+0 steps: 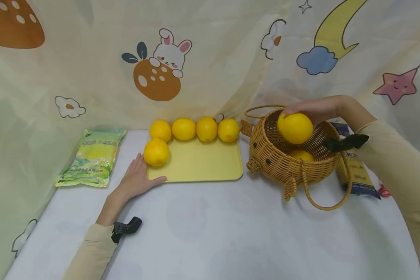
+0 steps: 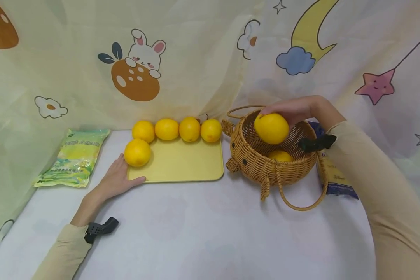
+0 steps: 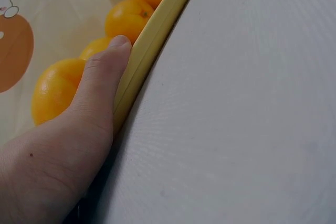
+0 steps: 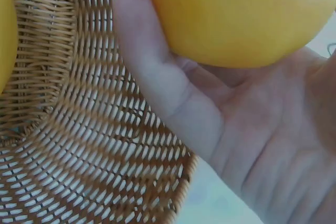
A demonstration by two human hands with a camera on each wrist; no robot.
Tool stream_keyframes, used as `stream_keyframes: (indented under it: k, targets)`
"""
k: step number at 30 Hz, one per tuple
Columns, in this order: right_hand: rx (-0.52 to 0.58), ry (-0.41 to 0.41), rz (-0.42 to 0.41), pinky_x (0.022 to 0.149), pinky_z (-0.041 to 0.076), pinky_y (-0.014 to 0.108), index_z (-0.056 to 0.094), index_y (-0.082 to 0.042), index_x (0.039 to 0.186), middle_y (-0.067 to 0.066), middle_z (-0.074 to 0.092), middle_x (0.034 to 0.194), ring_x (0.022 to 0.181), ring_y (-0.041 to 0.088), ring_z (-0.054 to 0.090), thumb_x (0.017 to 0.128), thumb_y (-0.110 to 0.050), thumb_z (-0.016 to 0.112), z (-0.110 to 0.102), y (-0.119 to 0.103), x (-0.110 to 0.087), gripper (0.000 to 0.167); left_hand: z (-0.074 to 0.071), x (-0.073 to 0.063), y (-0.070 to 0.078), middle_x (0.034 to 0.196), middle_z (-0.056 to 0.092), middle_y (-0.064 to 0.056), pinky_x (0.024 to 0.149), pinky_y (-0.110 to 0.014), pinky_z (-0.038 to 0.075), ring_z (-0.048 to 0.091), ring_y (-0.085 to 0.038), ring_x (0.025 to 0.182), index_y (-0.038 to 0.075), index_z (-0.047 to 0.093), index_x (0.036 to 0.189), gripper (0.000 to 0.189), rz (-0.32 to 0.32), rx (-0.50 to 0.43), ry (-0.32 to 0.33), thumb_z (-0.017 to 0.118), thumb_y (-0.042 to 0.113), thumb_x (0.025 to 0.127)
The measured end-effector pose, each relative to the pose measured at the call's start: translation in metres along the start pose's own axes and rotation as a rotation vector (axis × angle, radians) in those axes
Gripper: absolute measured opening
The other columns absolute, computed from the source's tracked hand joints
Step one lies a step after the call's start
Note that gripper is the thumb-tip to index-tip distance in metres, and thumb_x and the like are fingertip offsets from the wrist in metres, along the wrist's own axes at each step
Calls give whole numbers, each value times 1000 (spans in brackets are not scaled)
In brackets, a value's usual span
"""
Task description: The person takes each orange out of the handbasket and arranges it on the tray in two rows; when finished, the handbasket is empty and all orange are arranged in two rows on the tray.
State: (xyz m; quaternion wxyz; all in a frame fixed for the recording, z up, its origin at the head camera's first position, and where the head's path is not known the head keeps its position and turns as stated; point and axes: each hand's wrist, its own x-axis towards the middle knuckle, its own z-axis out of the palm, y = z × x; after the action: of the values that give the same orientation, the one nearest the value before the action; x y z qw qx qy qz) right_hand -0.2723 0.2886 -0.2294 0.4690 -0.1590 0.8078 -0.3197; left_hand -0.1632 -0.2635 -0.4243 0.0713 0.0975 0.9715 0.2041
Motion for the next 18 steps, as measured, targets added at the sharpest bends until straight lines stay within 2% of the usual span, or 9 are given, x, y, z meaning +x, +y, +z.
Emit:
stream_keyframes:
  k: [2, 4, 9, 11, 15, 18]
  targets:
    - [-9, 45, -26, 92, 53, 49, 24, -11, 145, 18, 40, 134, 114, 29, 52, 103, -46, 27, 1, 0, -5, 54, 0, 0, 0, 162, 3, -26, 122, -59, 3, -2, -42, 151, 0, 0, 155, 120, -2, -2, 2, 59, 72, 79]
    - [-10, 126, -84, 92, 53, 44, 28, -12, 143, 13, 44, 131, 112, 25, 54, 104, -42, 29, 6, -3, -9, 49, 1, 0, -1, 162, 3, -26, 122, -58, 3, -2, -42, 151, 0, 0, 155, 120, 0, -2, 6, 59, 72, 79]
    - [-87, 461, -313, 83, 53, 26, 44, -18, 140, 0, 52, 124, 102, 20, 55, 103, -27, 40, 33, -24, -11, 38, 2, -1, -1, 162, 4, -26, 122, -58, 3, 0, -42, 151, 0, 1, 155, 119, 3, -4, 9, 59, 72, 80]
    - [-113, 569, -371, 80, 51, 22, 47, -20, 139, -2, 51, 126, 102, 20, 52, 102, -26, 45, 44, -38, -8, 38, 2, -1, 0, 162, 5, -26, 122, -58, 4, 0, -43, 151, 0, 3, 155, 118, 6, 1, 13, 59, 71, 80]
    - [-102, 709, -455, 79, 46, 19, 51, -20, 138, -2, 51, 128, 102, 19, 49, 99, -27, 52, 60, -65, 6, 40, -1, -1, 0, 162, 5, -26, 123, -58, 4, 0, -42, 151, -1, 3, 155, 117, 5, 5, 15, 59, 71, 80]
    - [-88, 766, -495, 76, 47, 18, 52, -19, 138, 1, 53, 128, 100, 19, 50, 96, -28, 56, 69, -85, 22, 43, -3, -1, 0, 162, 4, -26, 122, -58, 3, -1, -42, 151, -2, 2, 155, 118, 1, 2, 6, 59, 71, 80]
